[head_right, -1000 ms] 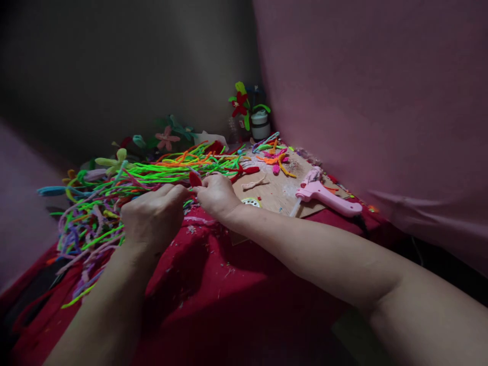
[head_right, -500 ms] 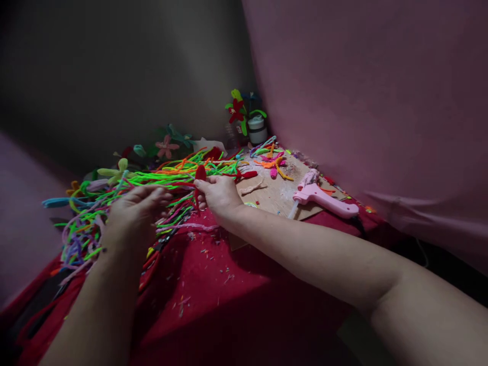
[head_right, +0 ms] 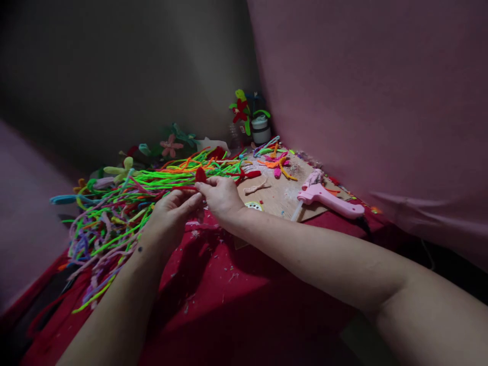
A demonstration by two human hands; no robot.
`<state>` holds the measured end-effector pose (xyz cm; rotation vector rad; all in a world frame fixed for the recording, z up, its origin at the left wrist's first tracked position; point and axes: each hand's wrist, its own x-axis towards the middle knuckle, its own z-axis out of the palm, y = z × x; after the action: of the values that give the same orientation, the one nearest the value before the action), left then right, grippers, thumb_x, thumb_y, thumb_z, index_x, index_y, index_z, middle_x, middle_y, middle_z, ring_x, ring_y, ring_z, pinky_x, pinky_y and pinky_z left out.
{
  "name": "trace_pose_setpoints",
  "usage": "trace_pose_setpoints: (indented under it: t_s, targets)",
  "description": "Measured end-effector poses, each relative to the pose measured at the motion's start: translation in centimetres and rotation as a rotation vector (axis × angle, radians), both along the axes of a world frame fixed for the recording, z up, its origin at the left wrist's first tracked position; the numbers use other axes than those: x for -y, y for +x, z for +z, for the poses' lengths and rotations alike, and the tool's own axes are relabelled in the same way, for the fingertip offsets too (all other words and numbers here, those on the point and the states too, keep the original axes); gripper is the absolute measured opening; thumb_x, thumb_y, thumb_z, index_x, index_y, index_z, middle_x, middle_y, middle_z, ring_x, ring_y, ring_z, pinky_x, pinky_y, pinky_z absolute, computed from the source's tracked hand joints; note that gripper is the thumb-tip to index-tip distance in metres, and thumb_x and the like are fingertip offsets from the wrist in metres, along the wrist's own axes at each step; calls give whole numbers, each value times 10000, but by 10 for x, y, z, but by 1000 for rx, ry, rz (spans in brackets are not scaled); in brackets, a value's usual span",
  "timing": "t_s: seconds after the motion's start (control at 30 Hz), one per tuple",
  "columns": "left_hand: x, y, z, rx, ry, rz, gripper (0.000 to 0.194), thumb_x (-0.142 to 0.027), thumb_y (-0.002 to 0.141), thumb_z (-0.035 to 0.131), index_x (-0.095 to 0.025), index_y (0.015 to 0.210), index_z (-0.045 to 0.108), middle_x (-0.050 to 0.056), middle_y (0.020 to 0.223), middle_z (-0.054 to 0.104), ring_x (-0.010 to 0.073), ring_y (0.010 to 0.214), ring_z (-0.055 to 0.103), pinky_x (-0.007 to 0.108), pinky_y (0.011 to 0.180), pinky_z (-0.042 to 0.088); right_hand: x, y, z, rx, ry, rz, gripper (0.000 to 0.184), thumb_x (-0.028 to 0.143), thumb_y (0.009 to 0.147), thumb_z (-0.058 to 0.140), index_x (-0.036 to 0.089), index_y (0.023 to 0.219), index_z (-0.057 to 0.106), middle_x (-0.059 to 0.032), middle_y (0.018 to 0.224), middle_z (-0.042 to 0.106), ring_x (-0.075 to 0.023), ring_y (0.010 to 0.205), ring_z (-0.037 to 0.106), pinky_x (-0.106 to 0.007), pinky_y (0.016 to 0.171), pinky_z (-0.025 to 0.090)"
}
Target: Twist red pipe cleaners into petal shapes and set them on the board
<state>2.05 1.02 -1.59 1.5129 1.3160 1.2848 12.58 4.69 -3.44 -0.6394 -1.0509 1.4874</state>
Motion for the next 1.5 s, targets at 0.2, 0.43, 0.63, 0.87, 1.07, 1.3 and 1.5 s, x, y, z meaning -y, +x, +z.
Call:
trace_pose_setpoints:
  t_s: [0.2,0.43,0.63,0.87,1.07,1.3,1.5]
  targets:
    - [2,-3,5,148,89,26,164,-229,654,683,-155,765,589,-37,600,580,66,454,497,190,449,391,4,4,6,-103,-43,116,148,155,677,594,139,550,518,52,465,450,-58,416,362,-223,432,306]
    - [4,-6,10,242,-1,-10,134,-185,649,672,-146,761,610,-38,652,579,46,449,486,181,436,372,1,4,0,-85,16,136,63,161,639,611,119,623,566,44,518,483,-54,449,391,-220,457,301]
    - [5,-7,9,224,-32,2,122,-186,643,664,-134,745,621,-27,640,584,48,451,482,181,438,369,3,5,4,-101,30,125,66,152,630,615,124,660,563,39,551,525,-54,453,429,-211,454,335]
    - [3,-8,8,130,57,19,85,-185,651,643,-136,709,605,-29,580,568,68,435,475,199,428,366,1,3,4,14,-10,122,107,120,658,562,130,559,520,43,459,472,-58,409,411,-204,422,362]
    - [2,-7,3,-100,195,109,30,-168,675,597,-150,698,604,-45,521,534,73,415,451,196,417,354,-1,5,7,152,19,107,157,75,676,511,131,529,503,37,438,468,-51,368,378,-198,371,285]
    - [2,-13,1,-791,560,140,138,-162,751,522,-200,756,654,22,788,630,127,721,568,222,628,418,-6,8,10,159,-102,93,219,50,631,548,150,480,425,61,395,401,-41,343,318,-203,360,220]
    - [0,-23,13,22,-39,0,220,-328,700,642,-136,805,631,10,685,612,99,525,534,221,494,419,-2,9,12,228,103,68,133,116,680,532,128,548,519,49,450,457,-51,400,380,-203,428,287]
